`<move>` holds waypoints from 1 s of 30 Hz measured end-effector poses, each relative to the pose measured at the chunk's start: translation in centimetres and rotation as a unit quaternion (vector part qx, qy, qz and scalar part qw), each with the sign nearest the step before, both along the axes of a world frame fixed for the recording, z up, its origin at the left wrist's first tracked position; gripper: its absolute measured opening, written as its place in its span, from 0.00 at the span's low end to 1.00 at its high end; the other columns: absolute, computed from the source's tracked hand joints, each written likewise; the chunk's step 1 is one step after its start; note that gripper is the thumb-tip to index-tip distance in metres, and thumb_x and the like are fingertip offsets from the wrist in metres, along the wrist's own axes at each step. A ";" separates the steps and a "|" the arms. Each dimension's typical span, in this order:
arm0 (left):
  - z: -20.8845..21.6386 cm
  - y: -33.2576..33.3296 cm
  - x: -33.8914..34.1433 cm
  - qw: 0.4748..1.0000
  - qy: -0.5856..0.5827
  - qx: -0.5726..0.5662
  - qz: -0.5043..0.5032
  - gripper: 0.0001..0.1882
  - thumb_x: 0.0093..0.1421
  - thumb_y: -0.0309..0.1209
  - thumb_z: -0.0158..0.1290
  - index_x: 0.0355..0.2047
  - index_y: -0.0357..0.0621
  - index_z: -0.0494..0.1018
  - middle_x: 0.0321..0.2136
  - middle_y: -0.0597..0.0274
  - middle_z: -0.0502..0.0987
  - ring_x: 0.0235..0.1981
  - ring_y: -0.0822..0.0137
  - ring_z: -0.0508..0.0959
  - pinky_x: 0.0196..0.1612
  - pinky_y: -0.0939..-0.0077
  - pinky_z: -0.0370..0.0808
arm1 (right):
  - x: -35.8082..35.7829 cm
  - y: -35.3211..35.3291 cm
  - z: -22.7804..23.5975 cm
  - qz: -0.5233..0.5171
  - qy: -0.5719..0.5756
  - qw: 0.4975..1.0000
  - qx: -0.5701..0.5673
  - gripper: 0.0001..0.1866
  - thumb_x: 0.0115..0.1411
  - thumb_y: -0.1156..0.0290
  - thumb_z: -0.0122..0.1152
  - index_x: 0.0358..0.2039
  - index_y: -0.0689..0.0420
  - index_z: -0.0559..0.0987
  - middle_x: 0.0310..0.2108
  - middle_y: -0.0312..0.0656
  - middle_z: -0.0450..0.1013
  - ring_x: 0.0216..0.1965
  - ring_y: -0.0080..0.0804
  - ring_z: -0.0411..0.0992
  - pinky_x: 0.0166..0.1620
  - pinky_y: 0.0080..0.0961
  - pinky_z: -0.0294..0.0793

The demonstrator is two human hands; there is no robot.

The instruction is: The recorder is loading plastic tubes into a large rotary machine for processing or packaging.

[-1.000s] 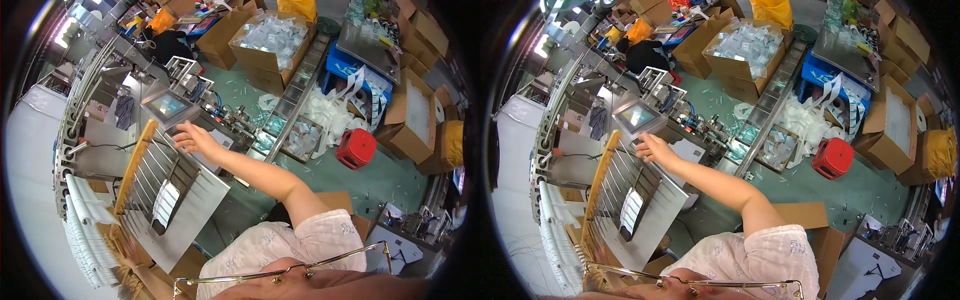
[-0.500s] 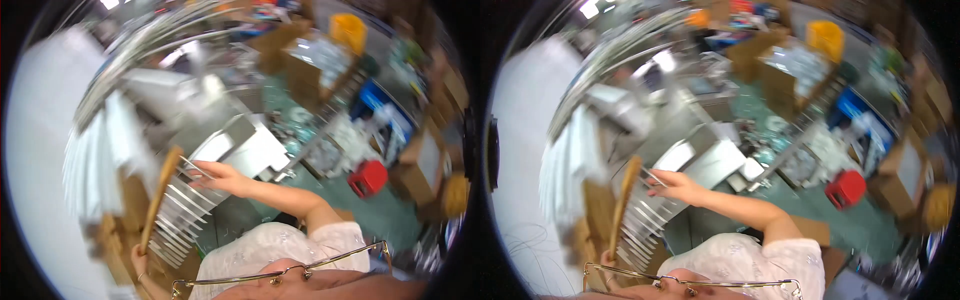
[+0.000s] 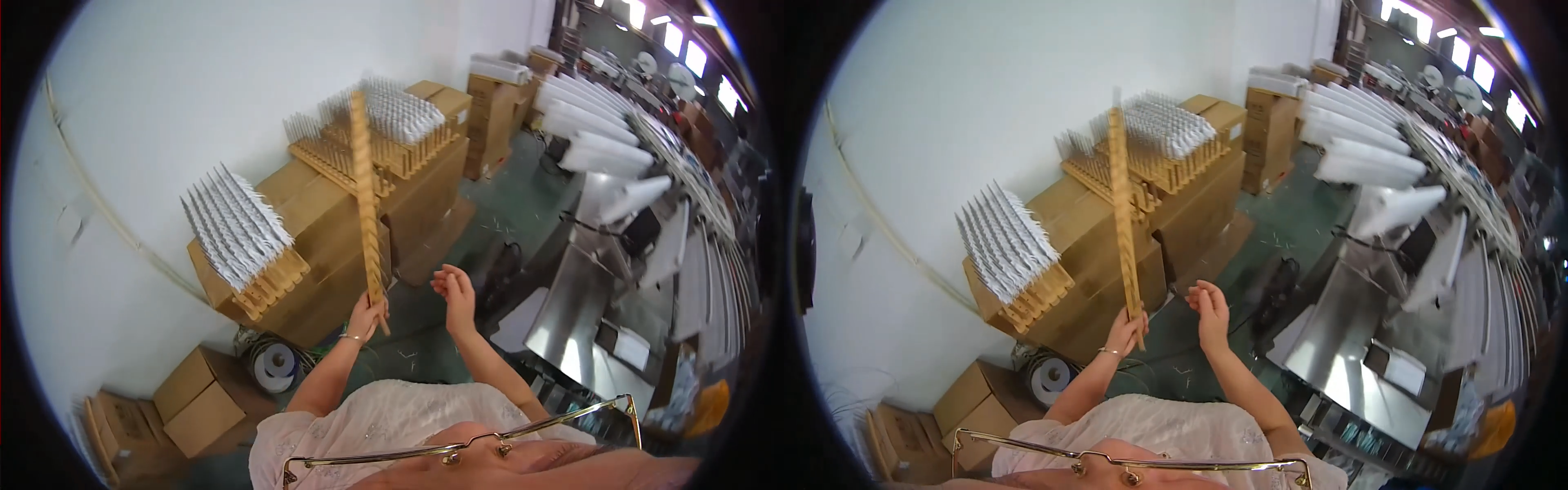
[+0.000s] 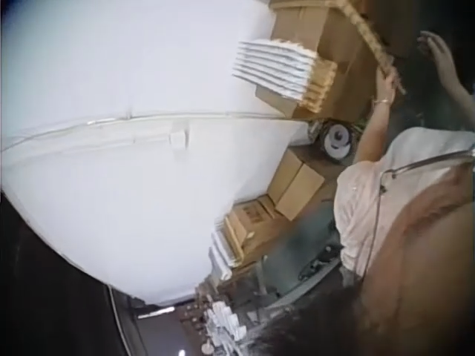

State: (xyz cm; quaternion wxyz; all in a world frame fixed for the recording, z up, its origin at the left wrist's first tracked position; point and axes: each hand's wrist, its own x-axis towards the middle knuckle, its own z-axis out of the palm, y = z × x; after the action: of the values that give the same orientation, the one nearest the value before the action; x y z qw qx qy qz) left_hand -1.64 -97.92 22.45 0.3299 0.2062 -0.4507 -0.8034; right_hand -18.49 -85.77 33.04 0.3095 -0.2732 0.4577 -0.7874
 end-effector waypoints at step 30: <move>-4.9 -12.9 0.3 0.908 0.170 0.197 0.329 0.17 0.63 0.40 0.43 0.48 0.42 0.64 0.41 0.56 0.71 0.43 0.58 0.73 0.49 0.64 0.70 | 10.4 -28.1 -1.5 0.393 0.535 0.747 -0.034 0.11 0.54 0.65 0.56 0.33 0.58 0.71 0.29 0.49 0.70 0.31 0.50 0.69 0.35 0.40 0.70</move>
State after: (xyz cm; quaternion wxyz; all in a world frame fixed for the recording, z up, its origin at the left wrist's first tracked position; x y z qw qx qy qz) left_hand -1.32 -110.81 17.60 0.5998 0.2645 -0.1265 -0.7445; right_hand -8.08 -113.87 31.55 0.2864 -0.8161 0.3731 -0.3358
